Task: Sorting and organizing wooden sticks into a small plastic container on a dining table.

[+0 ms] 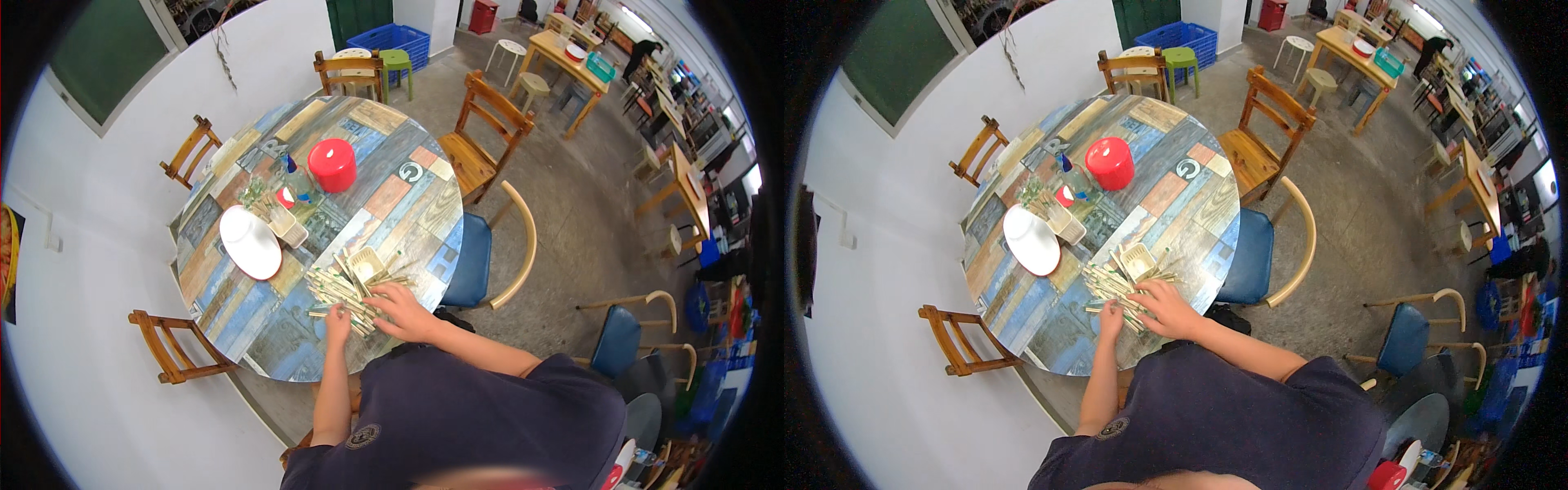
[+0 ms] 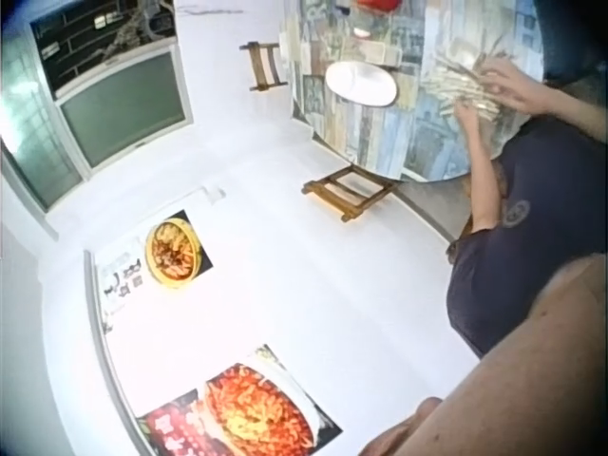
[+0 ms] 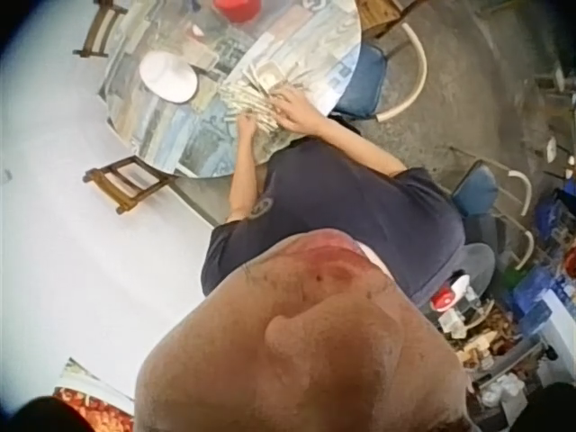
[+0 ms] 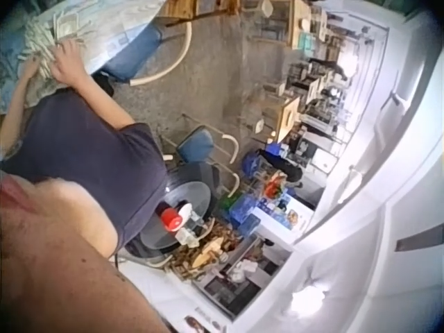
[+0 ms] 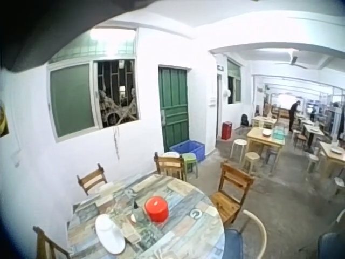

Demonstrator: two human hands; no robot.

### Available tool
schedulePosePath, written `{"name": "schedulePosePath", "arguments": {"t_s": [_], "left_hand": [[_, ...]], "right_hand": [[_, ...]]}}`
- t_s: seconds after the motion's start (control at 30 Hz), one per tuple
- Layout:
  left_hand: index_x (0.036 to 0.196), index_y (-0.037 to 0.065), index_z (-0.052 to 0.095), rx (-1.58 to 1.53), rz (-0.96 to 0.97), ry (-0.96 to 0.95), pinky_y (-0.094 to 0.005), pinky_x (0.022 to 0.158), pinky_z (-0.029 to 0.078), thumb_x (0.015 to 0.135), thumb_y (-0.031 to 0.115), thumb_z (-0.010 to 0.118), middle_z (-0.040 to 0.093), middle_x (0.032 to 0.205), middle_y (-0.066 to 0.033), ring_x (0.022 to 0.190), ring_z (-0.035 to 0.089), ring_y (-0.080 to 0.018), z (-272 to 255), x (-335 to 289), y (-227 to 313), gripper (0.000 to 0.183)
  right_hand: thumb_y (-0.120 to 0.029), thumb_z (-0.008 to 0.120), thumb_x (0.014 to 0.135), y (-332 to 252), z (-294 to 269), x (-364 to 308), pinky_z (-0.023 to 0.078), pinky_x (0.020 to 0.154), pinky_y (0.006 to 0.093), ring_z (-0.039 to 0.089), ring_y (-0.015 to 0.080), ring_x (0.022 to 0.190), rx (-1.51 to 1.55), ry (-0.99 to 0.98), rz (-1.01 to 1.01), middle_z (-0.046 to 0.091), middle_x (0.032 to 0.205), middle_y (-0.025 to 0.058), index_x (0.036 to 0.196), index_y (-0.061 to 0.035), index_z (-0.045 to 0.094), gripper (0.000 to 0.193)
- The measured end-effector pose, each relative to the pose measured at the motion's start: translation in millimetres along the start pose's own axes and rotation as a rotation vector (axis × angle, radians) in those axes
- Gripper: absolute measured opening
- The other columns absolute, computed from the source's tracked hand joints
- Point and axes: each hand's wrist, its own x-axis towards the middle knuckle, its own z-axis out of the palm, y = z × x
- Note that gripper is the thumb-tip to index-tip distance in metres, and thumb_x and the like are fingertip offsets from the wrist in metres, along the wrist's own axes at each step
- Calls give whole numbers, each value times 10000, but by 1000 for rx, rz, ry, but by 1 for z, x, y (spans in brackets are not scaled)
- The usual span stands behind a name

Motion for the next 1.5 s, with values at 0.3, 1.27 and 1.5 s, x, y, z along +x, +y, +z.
{"name": "schedulePosePath", "arguments": {"t_s": [0.3, 1.27, 1.5], "left_hand": [[1042, 29, 621, 237, 99, 121, -447, 882, 473, 766, 277, 841, 607, 999, -204, 967, 566, -371, 30, -6, 12, 431], [1049, 37, 511, 100, -137, 212, -450, 786, 529, 725, 156, 828, 673, 940, -176, 842, 668, -335, 19, -23, -19, 468], [1112, 19, 544, 150, -200, 136, -437, 729, 537, 800, 235, 806, 679, 822, -150, 783, 681, -322, 20, -37, 4, 462]], "right_hand": [[-130, 677, 909, 4, -23, -28, 385, 1074, 482, 506, 369, 1260, 122, 54, 147, 549, 1337, 140, 1232, -119, 668, 324], [-68, 676, 884, 1, -13, -20, 428, 1046, 444, 540, 338, 1220, 219, 61, 118, 600, 1253, 124, 1126, -92, 711, 245], [-70, 673, 886, 6, -15, -21, 428, 1046, 446, 543, 339, 1216, 220, 94, 140, 608, 1244, 120, 1107, -93, 722, 227]]}}
